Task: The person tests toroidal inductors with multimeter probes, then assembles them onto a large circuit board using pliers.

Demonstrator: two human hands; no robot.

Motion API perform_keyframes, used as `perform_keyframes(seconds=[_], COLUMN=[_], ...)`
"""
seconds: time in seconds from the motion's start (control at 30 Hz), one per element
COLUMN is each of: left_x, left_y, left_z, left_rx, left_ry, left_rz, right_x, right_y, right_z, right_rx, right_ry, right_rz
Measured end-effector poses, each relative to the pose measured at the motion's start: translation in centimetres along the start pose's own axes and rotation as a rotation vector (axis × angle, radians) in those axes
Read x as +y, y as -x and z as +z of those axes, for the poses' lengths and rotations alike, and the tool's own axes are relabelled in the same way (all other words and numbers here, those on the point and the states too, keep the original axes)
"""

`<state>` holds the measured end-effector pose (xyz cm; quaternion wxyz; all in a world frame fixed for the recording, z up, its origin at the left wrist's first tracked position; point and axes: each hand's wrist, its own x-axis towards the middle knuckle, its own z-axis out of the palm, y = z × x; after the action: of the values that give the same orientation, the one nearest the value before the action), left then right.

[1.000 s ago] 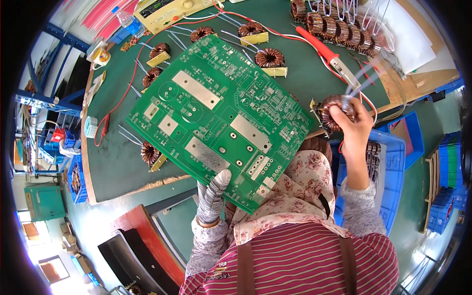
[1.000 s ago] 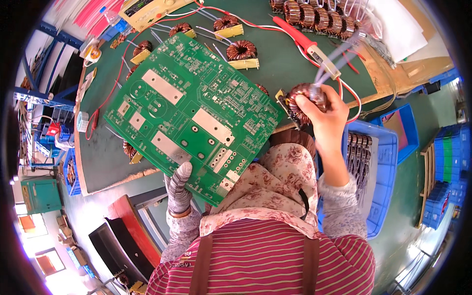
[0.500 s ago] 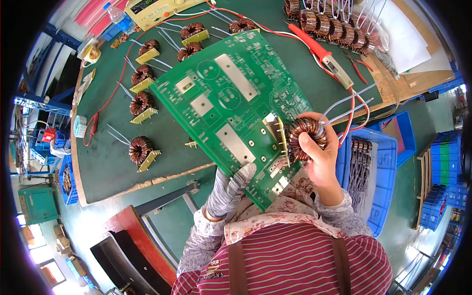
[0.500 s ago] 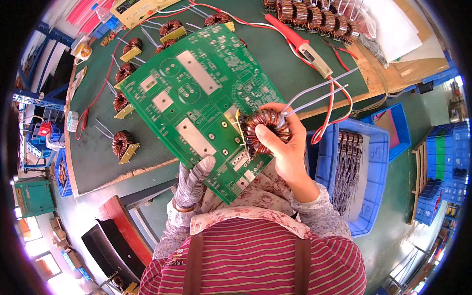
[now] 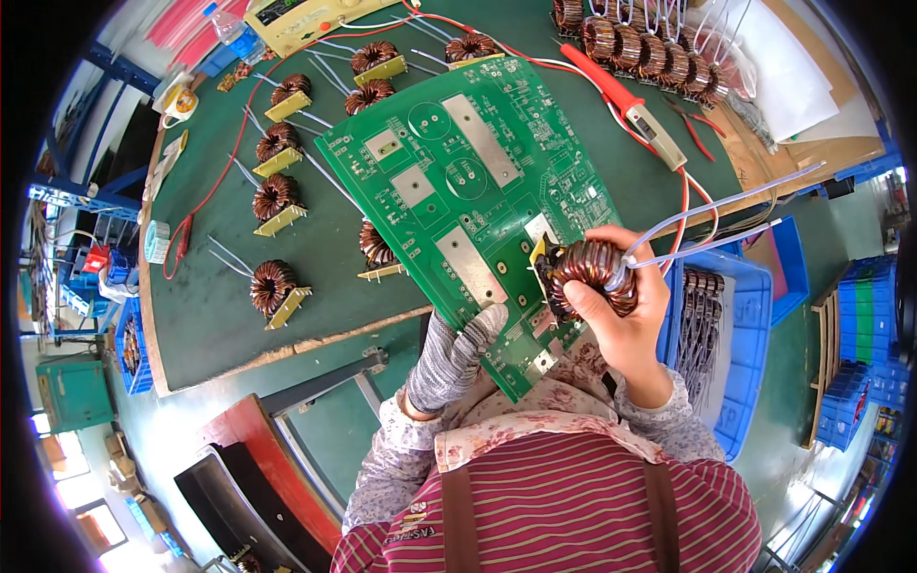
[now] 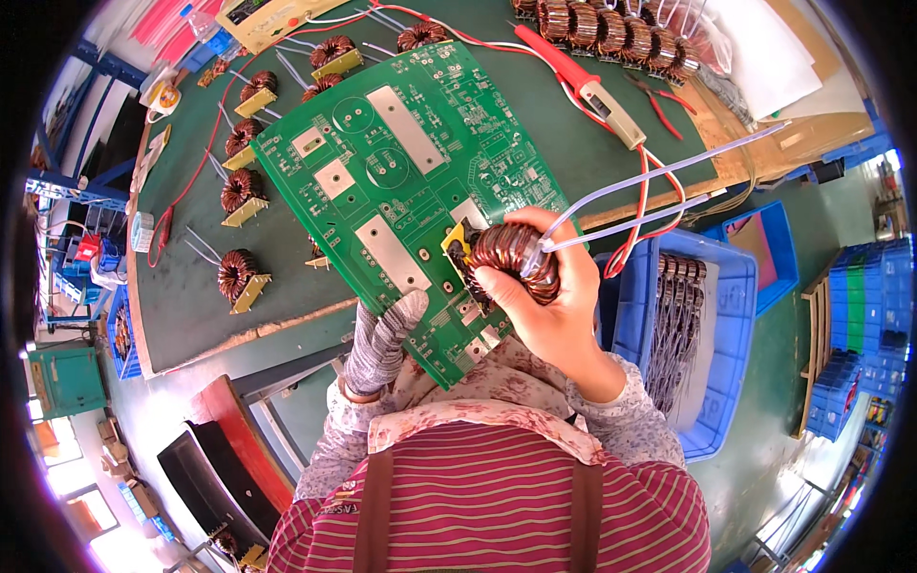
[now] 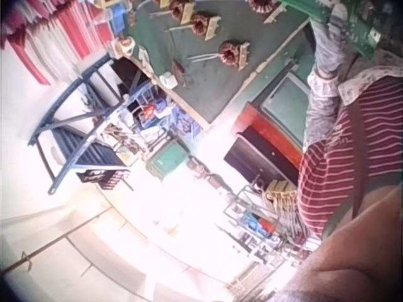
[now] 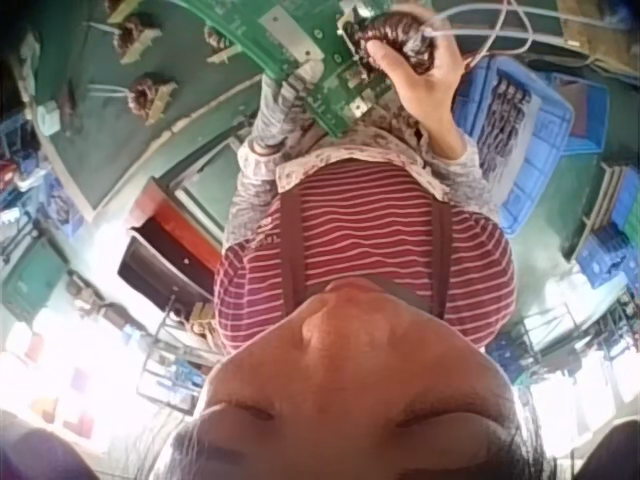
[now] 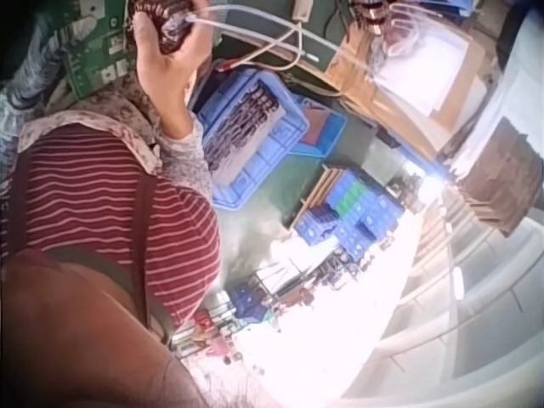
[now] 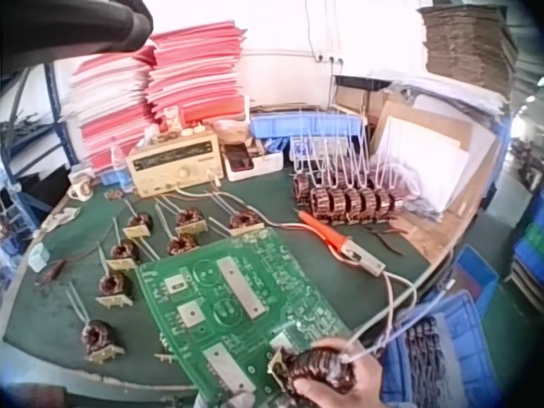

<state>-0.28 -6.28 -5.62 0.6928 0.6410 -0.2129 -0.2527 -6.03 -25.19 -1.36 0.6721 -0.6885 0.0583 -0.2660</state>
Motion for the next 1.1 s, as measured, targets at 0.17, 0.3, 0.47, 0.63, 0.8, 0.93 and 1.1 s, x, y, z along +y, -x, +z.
perform_keyframes(seconds=[0.17,0.3,0.47,0.63,0.8,0.93,1.1], left_x=[0.9,0.7,0.7,0.5,1.3,0.5,0.6], left_y=[-0.3,-0.5,-0.7,-0.7,-1.2,-1.0,-1.1], left_z=[0.3,0.3,0.7,0.2,0.3,0.1,0.7], left_rx=[-0.002,0.017,0.065,-0.026,-0.025,-0.077,-0.029], left_ry=[0.145,0.186,0.249,0.098,0.187,0.241,0.259], left_rz=[-0.118,-0.124,-0.079,-0.027,-0.076,-0.048,-0.026], right_x=[-0.7,-0.9,-0.8,-1.1,-0.7,-0.2,0.5], right_y=[0.1,0.0,-0.3,-0.7,-1.1,-1.7,-1.2], right_z=[0.5,1.0,0.9,1.2,1.2,0.7,0.4], right_rx=[0.025,0.031,0.043,0.031,0.012,0.140,0.191], right_ry=[0.001,0.032,0.061,0.111,0.156,-0.078,-0.212], right_rz=[0.048,0.015,0.055,0.057,0.057,0.240,0.248])
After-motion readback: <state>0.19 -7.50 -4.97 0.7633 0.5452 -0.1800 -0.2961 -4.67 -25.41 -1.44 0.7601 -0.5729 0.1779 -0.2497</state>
